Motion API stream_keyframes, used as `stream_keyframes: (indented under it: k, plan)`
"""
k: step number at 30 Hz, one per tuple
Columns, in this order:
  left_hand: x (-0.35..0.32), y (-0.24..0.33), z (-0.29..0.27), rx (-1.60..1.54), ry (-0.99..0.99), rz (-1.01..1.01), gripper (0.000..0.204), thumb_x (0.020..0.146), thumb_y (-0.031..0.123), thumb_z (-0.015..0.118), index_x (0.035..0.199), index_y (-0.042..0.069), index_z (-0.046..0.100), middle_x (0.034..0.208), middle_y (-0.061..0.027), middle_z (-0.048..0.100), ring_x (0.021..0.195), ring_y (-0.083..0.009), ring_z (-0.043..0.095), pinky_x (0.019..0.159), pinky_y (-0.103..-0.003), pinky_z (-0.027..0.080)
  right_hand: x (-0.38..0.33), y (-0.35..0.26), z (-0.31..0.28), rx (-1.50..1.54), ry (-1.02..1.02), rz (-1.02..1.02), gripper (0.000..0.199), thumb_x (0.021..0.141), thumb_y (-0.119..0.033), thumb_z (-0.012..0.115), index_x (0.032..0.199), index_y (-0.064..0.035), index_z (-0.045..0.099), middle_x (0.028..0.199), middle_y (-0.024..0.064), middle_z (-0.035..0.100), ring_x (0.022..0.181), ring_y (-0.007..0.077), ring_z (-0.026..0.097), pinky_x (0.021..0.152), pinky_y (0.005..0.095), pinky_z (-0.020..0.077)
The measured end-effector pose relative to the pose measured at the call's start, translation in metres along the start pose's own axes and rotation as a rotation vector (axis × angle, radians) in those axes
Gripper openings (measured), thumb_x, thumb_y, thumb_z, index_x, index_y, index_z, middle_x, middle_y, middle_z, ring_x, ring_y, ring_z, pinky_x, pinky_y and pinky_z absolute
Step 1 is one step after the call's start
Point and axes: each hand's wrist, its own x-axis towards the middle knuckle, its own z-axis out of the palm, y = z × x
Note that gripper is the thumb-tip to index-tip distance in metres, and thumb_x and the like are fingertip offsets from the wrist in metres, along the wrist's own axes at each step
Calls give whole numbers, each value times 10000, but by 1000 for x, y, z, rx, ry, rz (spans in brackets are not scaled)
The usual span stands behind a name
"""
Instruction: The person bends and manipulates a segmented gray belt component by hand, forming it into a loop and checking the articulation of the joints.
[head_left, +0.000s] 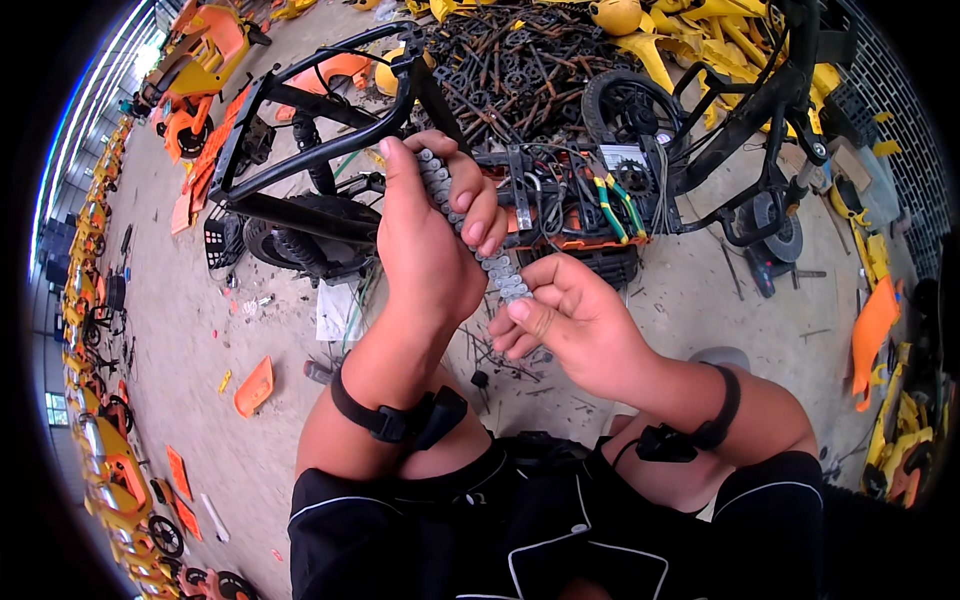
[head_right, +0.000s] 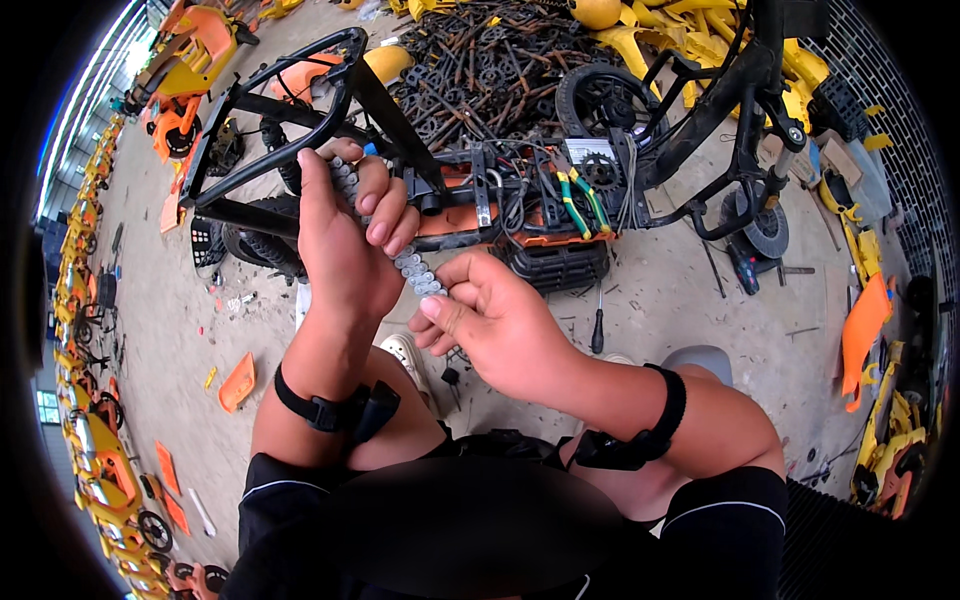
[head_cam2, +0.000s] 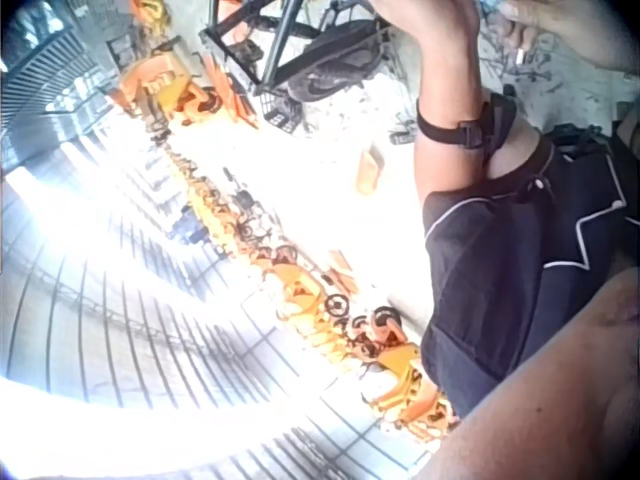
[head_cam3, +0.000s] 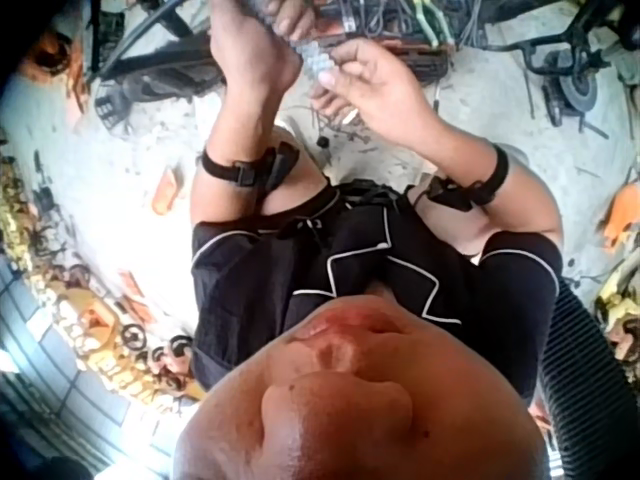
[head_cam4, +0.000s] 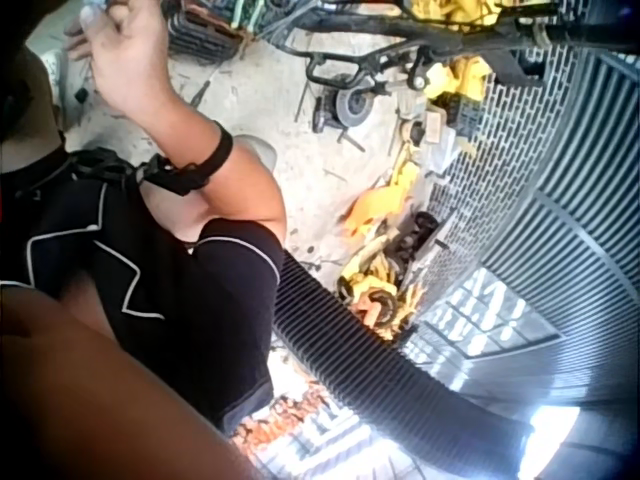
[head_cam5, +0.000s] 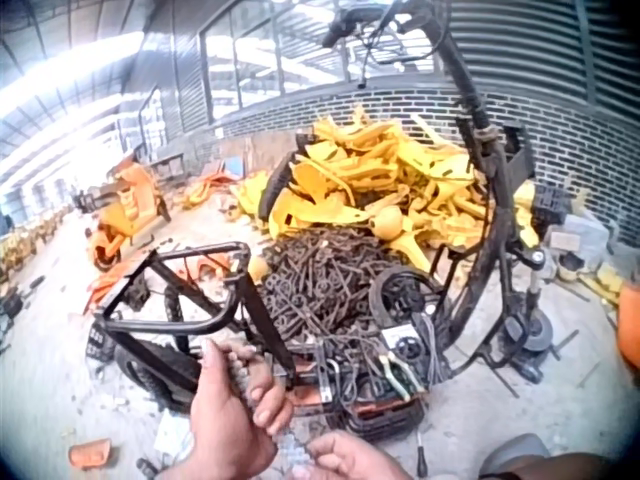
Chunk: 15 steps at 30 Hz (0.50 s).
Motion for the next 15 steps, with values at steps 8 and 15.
stream_keyframes:
  k: [8,15]
  plan:
    - [-3,7,-6,-26,50,-40,369,1060,432,350,1058,124,555,635,23,365,462,-92,325,428,-255,293,2,2,5,-17,-11,16,162,1022,-88,516,1138,8,457,970,129,673,887,183,682,757,304,563]
    - [1,9,-8,0,54,-74,404,1022,411,408,1136,54,560,646,26,377,486,-92,363,451,-254,313,3,3,6,-2,1,9,168,1019,-86,522,1133,16,454,967,142,672,873,184,680,751,304,564]
